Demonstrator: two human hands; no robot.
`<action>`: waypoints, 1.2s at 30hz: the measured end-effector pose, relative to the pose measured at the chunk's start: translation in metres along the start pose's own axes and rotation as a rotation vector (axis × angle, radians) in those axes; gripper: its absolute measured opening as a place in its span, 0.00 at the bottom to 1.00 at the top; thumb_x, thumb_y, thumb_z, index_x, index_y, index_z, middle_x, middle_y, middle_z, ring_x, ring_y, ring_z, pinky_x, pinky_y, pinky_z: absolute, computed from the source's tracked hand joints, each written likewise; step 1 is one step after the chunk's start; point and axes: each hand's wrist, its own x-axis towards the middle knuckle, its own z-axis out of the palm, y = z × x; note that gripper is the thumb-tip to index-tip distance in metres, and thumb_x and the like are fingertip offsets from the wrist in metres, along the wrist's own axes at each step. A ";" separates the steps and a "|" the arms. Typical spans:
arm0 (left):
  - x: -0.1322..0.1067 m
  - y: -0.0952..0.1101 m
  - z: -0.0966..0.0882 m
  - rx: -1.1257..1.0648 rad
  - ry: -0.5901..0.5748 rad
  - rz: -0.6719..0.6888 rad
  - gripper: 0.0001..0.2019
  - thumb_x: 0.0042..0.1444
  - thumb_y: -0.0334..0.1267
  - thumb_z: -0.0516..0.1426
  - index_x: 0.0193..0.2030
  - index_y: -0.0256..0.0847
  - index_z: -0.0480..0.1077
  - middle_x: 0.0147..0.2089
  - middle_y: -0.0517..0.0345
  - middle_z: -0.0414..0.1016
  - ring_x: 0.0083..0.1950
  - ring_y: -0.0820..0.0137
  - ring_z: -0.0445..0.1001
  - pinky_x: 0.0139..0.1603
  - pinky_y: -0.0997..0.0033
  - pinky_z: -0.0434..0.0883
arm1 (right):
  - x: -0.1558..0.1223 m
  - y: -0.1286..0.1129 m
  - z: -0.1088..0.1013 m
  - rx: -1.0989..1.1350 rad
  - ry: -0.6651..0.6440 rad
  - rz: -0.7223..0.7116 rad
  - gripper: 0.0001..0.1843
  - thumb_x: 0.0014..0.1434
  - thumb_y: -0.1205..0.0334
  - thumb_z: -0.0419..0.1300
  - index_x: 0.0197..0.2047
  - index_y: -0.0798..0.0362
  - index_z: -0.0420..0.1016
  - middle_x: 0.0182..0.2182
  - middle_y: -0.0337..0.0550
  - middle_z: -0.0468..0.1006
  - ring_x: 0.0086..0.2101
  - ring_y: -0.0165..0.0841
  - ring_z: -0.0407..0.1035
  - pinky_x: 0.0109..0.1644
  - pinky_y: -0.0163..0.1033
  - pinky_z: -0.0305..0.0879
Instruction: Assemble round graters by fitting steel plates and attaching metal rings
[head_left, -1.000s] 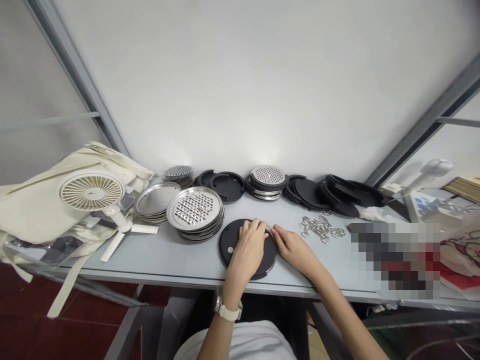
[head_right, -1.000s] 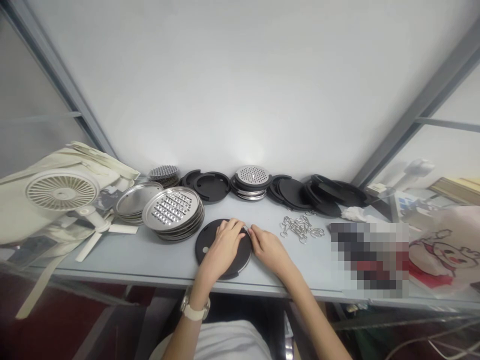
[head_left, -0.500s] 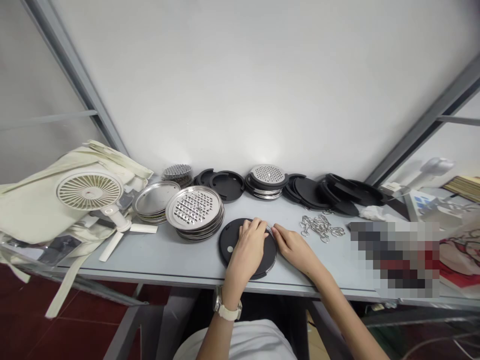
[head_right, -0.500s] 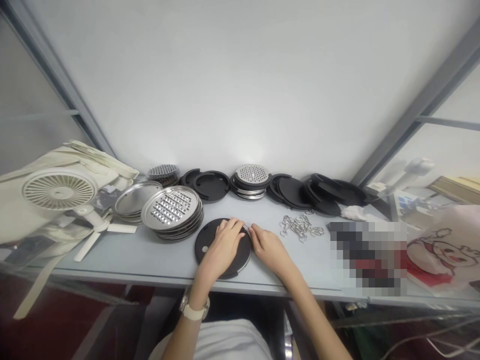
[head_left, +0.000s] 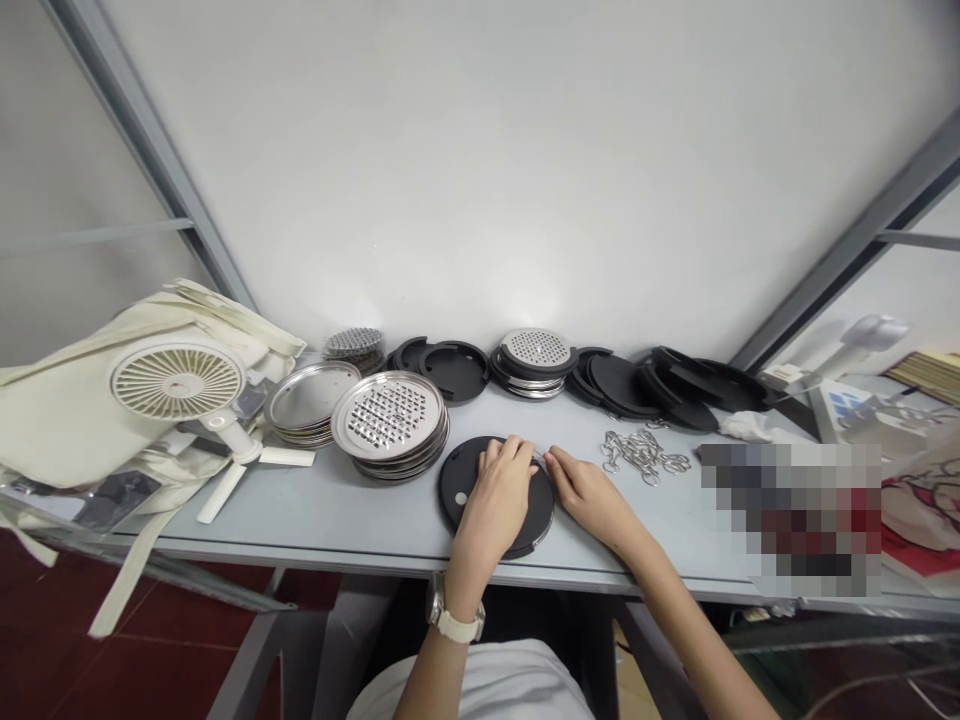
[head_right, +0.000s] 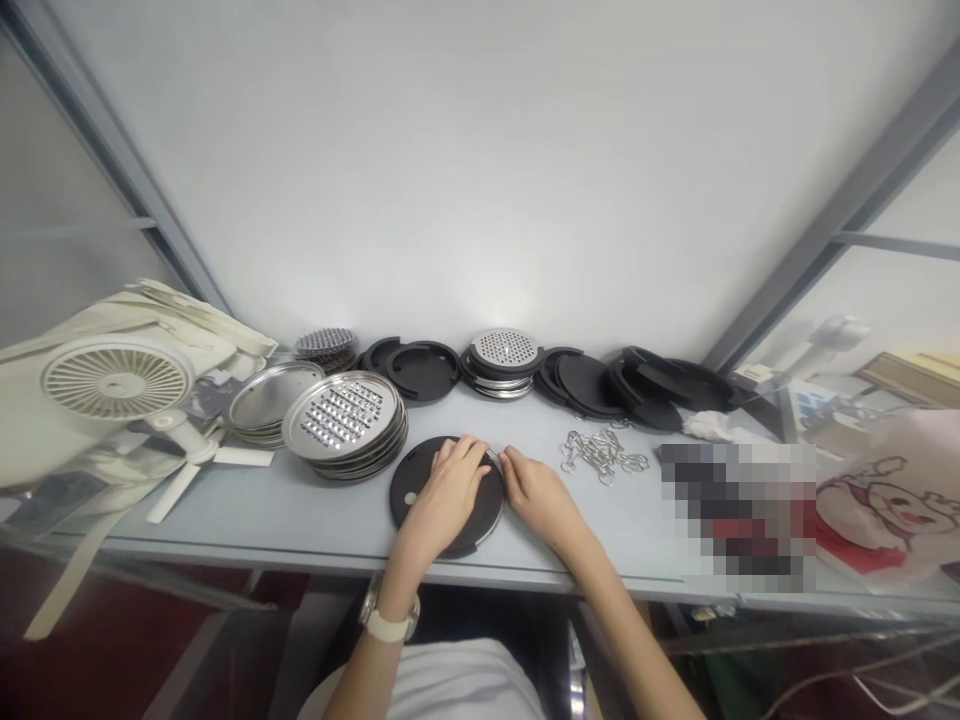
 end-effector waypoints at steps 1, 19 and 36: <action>0.000 0.000 0.000 0.004 0.001 -0.002 0.10 0.66 0.32 0.44 0.49 0.44 0.62 0.48 0.55 0.65 0.47 0.65 0.63 0.49 0.63 0.63 | 0.000 0.000 0.000 -0.002 -0.001 -0.004 0.15 0.66 0.60 0.40 0.32 0.49 0.62 0.21 0.39 0.71 0.23 0.34 0.66 0.28 0.35 0.53; -0.002 -0.001 0.004 0.011 0.062 -0.005 0.12 0.66 0.34 0.45 0.54 0.45 0.60 0.49 0.52 0.60 0.52 0.64 0.64 0.53 0.60 0.64 | -0.001 0.000 -0.002 0.008 -0.016 -0.096 0.15 0.66 0.60 0.42 0.33 0.50 0.65 0.25 0.40 0.74 0.24 0.33 0.68 0.29 0.34 0.56; -0.003 -0.001 0.003 -0.006 0.067 -0.008 0.12 0.65 0.33 0.45 0.53 0.46 0.61 0.49 0.54 0.61 0.50 0.64 0.64 0.52 0.62 0.64 | -0.002 -0.001 -0.004 0.043 -0.037 -0.111 0.13 0.66 0.60 0.42 0.31 0.49 0.61 0.22 0.37 0.70 0.23 0.32 0.66 0.28 0.34 0.55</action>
